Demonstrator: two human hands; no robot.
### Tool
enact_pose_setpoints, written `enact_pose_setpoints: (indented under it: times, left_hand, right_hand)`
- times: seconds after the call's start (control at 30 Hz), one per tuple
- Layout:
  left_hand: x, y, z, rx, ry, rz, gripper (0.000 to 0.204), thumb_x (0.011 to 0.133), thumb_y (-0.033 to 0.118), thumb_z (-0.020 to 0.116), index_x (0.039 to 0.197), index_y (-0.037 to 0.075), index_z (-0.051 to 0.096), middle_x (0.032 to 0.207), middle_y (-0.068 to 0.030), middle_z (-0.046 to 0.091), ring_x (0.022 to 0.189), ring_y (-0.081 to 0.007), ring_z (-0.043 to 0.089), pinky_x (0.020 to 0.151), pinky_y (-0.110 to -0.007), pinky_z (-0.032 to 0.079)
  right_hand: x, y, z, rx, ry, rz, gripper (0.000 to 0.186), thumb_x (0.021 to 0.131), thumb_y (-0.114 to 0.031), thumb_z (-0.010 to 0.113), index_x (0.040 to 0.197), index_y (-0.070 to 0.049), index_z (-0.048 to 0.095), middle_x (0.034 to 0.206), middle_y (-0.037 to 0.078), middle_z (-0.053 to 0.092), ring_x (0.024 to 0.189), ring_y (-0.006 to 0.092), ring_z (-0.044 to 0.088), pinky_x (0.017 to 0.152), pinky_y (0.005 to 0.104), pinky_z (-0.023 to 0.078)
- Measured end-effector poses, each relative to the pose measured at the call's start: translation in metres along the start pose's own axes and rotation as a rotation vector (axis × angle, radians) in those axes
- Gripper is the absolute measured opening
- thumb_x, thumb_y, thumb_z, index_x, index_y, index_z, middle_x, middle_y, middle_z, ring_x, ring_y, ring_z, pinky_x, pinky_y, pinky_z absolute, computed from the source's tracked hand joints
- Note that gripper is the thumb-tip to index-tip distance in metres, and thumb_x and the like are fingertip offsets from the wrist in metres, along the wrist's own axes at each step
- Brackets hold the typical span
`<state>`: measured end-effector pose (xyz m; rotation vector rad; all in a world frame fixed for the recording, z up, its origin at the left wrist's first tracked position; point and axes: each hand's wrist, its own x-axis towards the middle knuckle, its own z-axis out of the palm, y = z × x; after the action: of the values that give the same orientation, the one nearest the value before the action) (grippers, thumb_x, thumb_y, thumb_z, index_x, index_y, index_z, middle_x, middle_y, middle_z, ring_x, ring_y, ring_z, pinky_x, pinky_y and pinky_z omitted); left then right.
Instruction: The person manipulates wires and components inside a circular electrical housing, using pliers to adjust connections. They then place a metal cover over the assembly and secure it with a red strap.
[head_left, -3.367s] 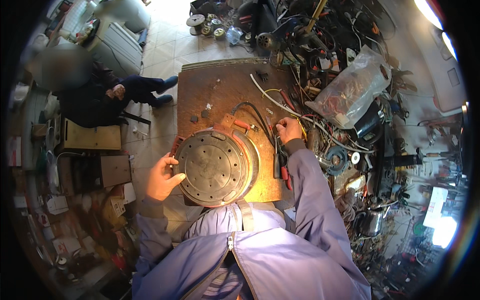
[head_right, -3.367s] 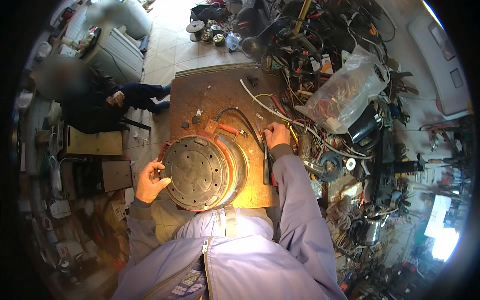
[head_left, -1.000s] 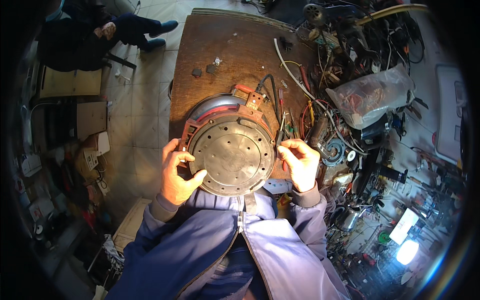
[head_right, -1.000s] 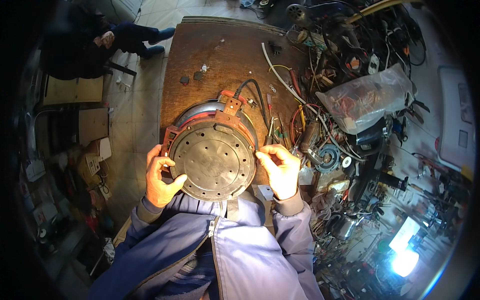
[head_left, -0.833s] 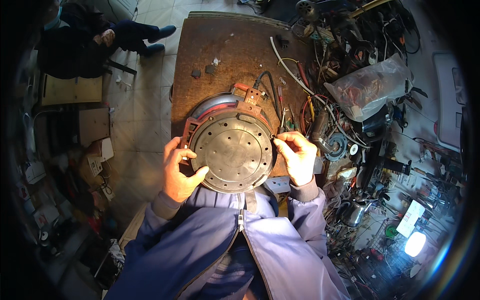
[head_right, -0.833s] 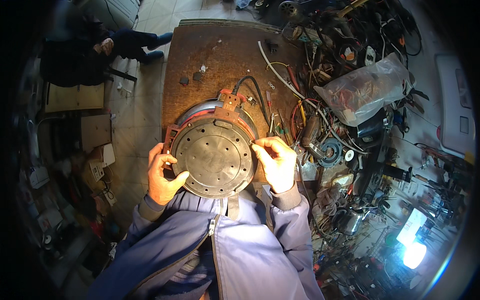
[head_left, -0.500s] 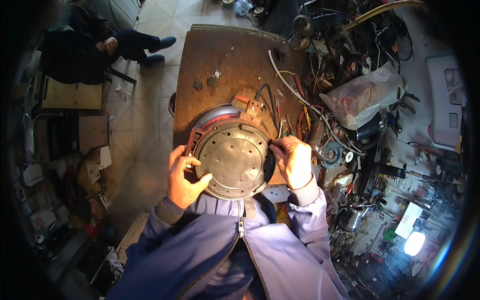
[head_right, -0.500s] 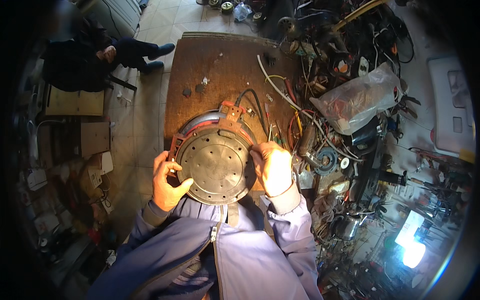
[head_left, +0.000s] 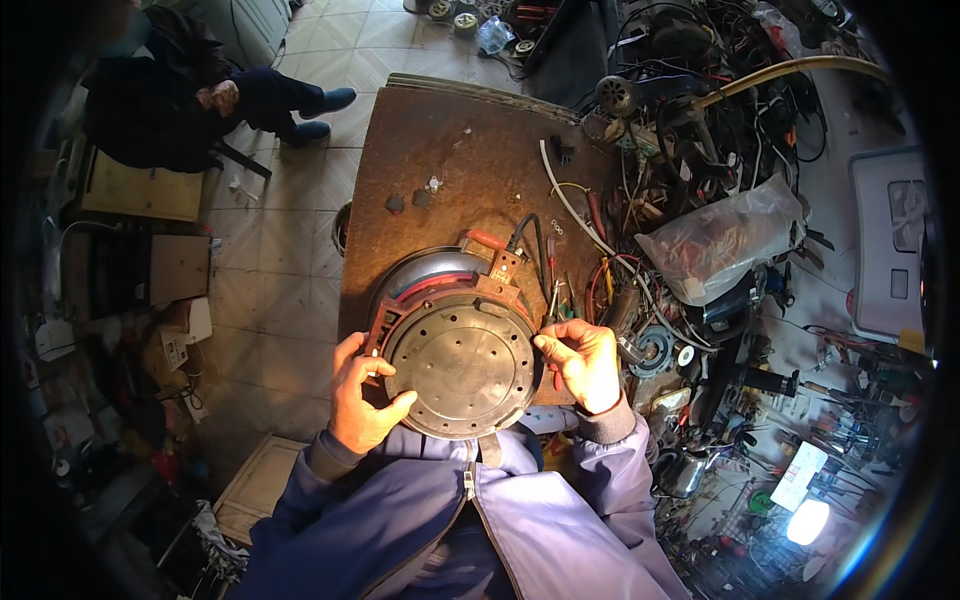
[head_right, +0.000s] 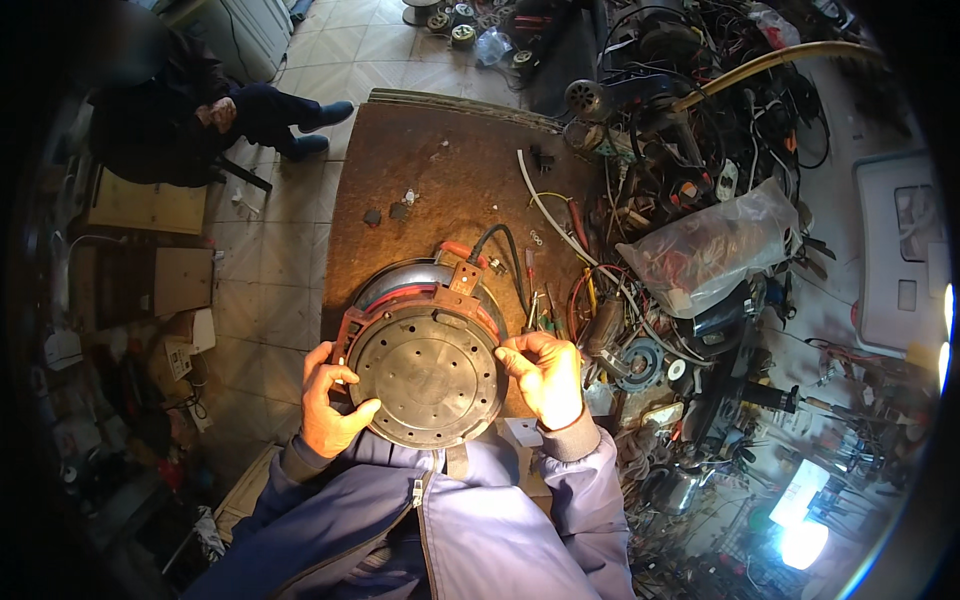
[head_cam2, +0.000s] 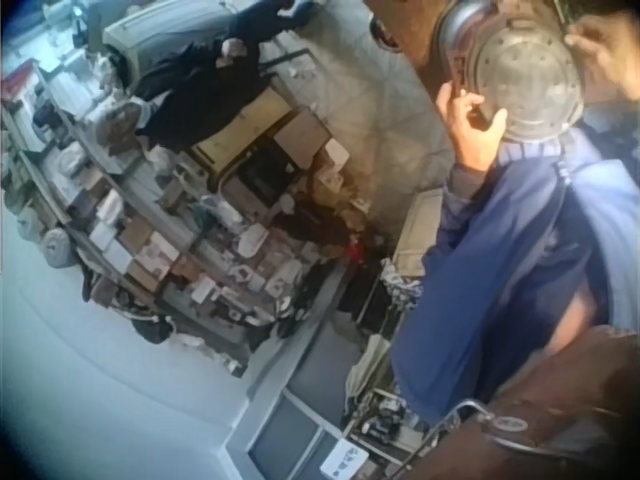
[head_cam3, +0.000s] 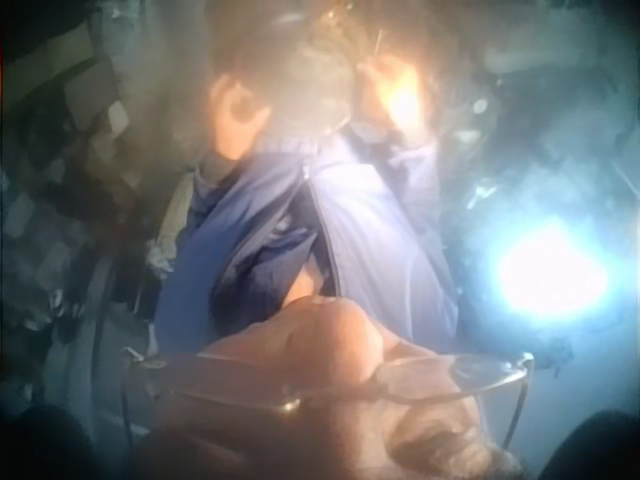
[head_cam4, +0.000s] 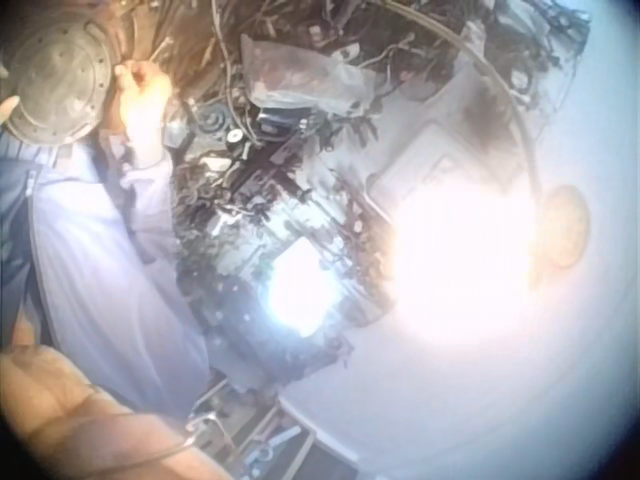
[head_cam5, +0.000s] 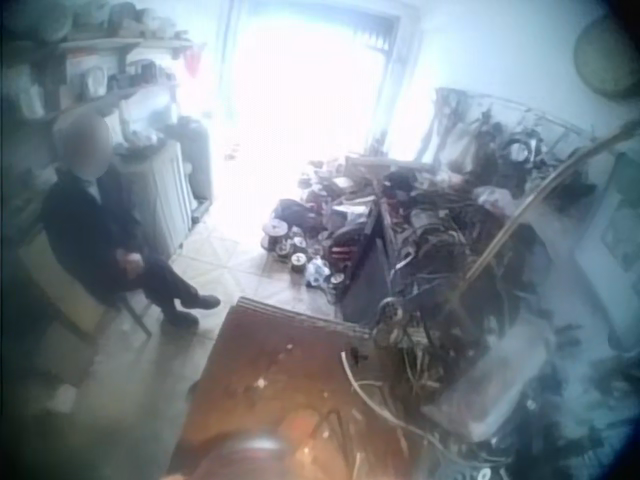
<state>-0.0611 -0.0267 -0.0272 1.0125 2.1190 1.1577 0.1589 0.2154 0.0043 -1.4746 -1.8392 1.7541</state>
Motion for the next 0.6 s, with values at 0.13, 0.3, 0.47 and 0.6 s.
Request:
enact_pose_setpoints:
  times: [0.13, 0.3, 0.47, 0.6]
  left_hand:
    - [-0.001, 0.004, 0.001, -0.028, 0.003, -0.056, 0.051, 0.06, 0.008, 0.092, 0.101, 0.009, 0.061, 0.138, -0.0249, 0.051, 0.129, -0.0343, 0.053, 0.091, -0.038, 0.051]
    - [-0.002, -0.003, 0.004, -0.054, 0.009, -0.057, 0.052, 0.061, 0.007, 0.092, 0.103, 0.009, 0.06, 0.143, -0.0229, 0.047, 0.111, -0.0258, 0.062, 0.083, -0.035, 0.053]
    - [-0.004, -0.008, 0.002, 0.003, -0.028, -0.042, 0.054, 0.061, 0.006, 0.092, 0.104, 0.008, 0.059, 0.147, -0.021, 0.044, 0.106, -0.0227, 0.062, 0.083, -0.033, 0.053]
    - [-0.005, -0.011, 0.0, 0.017, -0.043, -0.034, 0.053, 0.062, 0.005, 0.092, 0.103, 0.009, 0.059, 0.149, -0.0212, 0.041, 0.109, -0.0229, 0.062, 0.086, -0.034, 0.052]
  right_hand:
    - [0.008, -0.015, -0.007, 0.115, -0.109, 0.131, 0.009, 0.09, -0.004, 0.078, 0.09, 0.005, 0.076, 0.077, 0.005, 0.072, 0.069, 0.0101, 0.064, 0.065, 0.0266, 0.052]
    - [0.023, -0.009, -0.021, 0.091, -0.271, 0.163, 0.009, 0.091, -0.004, 0.079, 0.093, 0.004, 0.077, 0.079, 0.007, 0.074, 0.069, 0.0116, 0.067, 0.064, 0.0269, 0.055]
    - [0.073, 0.018, -0.051, 0.244, -0.366, 0.183, 0.014, 0.089, -0.009, 0.082, 0.096, 0.003, 0.078, 0.082, 0.009, 0.076, 0.071, 0.0142, 0.072, 0.062, 0.0266, 0.056]
    - [0.172, 0.051, -0.048, -0.09, 0.09, -0.147, 0.012, 0.088, -0.009, 0.077, 0.094, 0.001, 0.076, 0.083, 0.013, 0.075, 0.067, 0.0197, 0.071, 0.063, 0.0334, 0.056]
